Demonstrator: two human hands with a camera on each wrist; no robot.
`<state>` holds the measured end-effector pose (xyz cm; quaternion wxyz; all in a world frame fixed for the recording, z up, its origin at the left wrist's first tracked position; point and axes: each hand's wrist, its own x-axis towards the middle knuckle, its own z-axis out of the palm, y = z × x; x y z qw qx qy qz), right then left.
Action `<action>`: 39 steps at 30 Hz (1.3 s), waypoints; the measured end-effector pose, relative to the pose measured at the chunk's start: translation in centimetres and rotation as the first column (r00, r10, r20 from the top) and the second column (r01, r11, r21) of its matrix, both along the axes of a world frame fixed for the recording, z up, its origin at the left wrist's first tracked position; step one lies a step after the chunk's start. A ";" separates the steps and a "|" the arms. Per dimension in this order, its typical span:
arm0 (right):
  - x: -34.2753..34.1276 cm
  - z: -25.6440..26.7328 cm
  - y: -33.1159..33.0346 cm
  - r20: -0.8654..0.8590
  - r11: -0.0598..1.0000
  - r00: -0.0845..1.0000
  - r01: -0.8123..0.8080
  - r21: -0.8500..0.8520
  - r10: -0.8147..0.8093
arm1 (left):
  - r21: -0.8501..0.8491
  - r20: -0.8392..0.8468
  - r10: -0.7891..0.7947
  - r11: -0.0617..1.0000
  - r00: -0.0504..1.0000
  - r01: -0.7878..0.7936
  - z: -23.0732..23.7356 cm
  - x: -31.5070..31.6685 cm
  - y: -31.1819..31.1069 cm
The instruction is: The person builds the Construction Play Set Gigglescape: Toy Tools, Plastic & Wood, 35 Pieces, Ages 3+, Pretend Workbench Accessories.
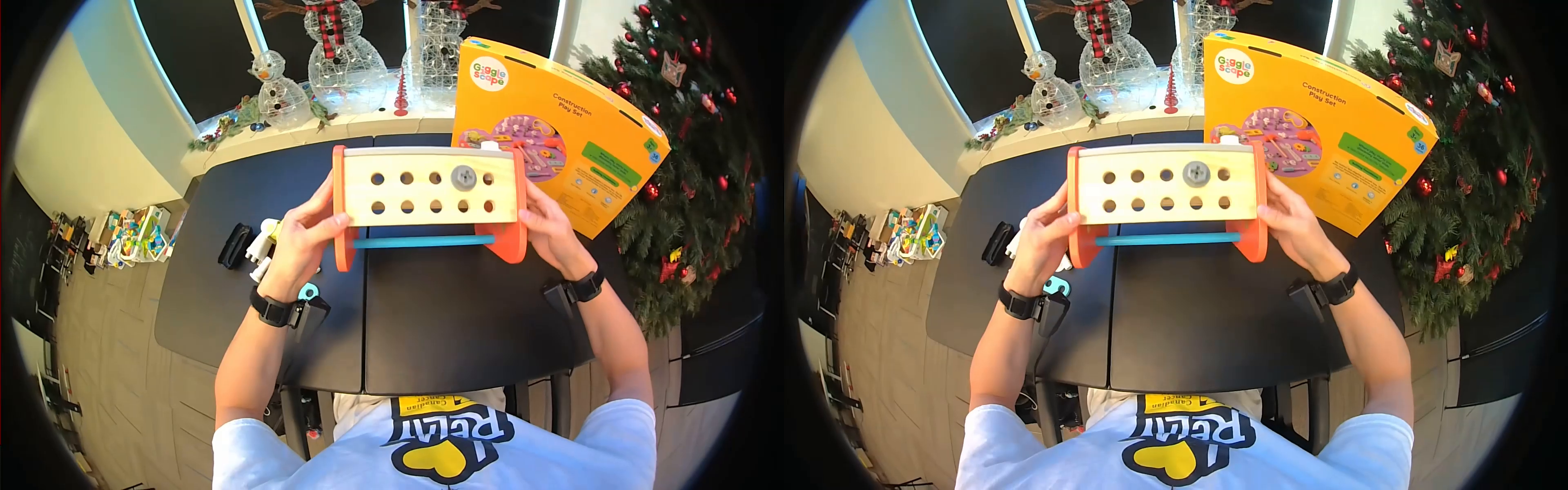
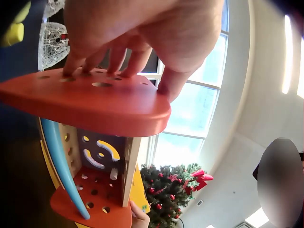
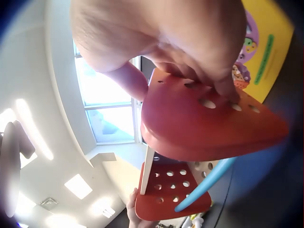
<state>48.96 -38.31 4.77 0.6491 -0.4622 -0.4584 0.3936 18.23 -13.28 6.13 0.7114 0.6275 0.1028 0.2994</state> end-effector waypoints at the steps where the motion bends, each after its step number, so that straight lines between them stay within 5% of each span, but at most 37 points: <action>1: -0.1 -0.6 -0.2 0.046 1.000 0.999 0.002 0.020 -0.003 | 0.032 -0.006 -0.008 0.999 1.000 0.009 -0.5 -0.2 0.1; 6: -0.1 -2.4 -1.0 0.100 0.998 0.993 0.070 -0.006 -0.069 | -0.080 -0.096 -0.035 0.996 0.995 0.027 -2.3 -0.5 -0.1; 14: -1.1 -3.5 -2.3 0.113 0.974 0.980 0.179 -0.137 -0.164 | 0.121 -0.178 -0.098 0.985 0.979 0.121 -4.5 -2.2 -0.3; 21: -0.7 -1.5 -2.9 0.328 0.975 0.933 0.192 -0.114 -0.145 | 0.280 -0.282 -0.014 0.955 0.959 0.096 -3.1 -3.6 -0.6; 23: -0.7 -0.2 -3.0 0.363 0.955 0.916 0.244 -0.169 -0.170 | 0.350 -0.295 0.112 0.937 0.949 -0.002 -2.4 -4.7 0.2; 27: -1.8 1.6 -2.4 0.747 0.865 0.582 0.501 -0.019 -0.321 | 0.572 -0.391 0.554 0.772 0.735 -0.278 -1.9 -7.2 2.9; 29: -3.3 2.5 -2.0 0.834 0.824 0.378 0.546 0.149 -0.401 | 0.889 -0.245 0.744 0.428 0.621 -0.161 -2.5 -8.9 4.5; 31: -4.1 2.9 -1.6 0.872 0.819 0.229 0.504 0.273 -0.432 | 0.944 -0.321 0.865 0.323 0.386 0.061 -3.0 -10.7 5.5; 39: -11.0 3.8 1.8 0.874 0.889 0.162 0.078 0.451 -0.458 | 0.883 -0.469 0.859 0.462 0.205 0.085 -6.0 -14.0 6.7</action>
